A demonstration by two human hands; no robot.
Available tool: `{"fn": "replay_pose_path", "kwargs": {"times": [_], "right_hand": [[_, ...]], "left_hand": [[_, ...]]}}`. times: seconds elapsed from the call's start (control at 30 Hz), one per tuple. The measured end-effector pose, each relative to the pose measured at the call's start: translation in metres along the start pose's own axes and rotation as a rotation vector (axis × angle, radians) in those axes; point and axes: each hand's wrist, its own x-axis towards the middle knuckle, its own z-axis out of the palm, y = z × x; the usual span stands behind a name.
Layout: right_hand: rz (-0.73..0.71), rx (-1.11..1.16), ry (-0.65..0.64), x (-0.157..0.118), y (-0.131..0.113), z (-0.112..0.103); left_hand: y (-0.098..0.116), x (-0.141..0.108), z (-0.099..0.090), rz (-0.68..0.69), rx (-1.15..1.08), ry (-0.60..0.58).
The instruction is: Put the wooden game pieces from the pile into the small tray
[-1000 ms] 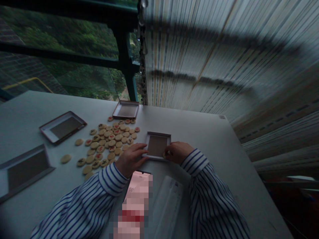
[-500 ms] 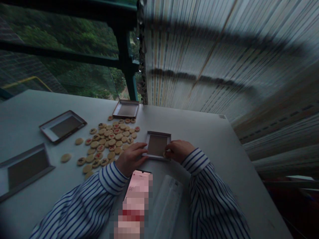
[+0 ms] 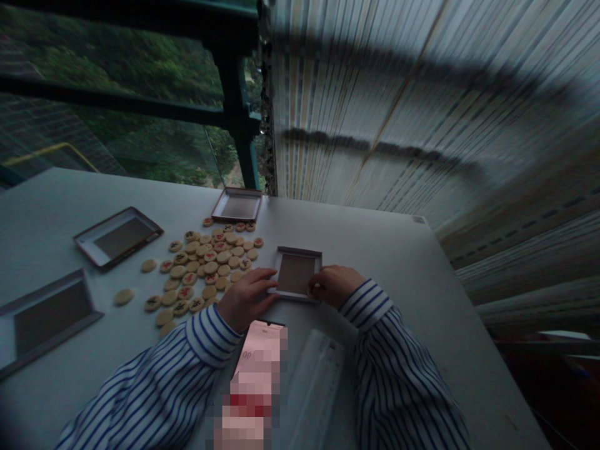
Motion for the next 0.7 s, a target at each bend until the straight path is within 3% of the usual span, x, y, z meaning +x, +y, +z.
{"fn": "replay_pose_path", "kwargs": {"times": [0.7], "right_hand": [[0.006, -0.021, -0.044, -0.0006, -0.0010, 0.0001]], "left_hand": [[-0.0002, 0.0001, 0.0008, -0.003, -0.004, 0.009]]}}
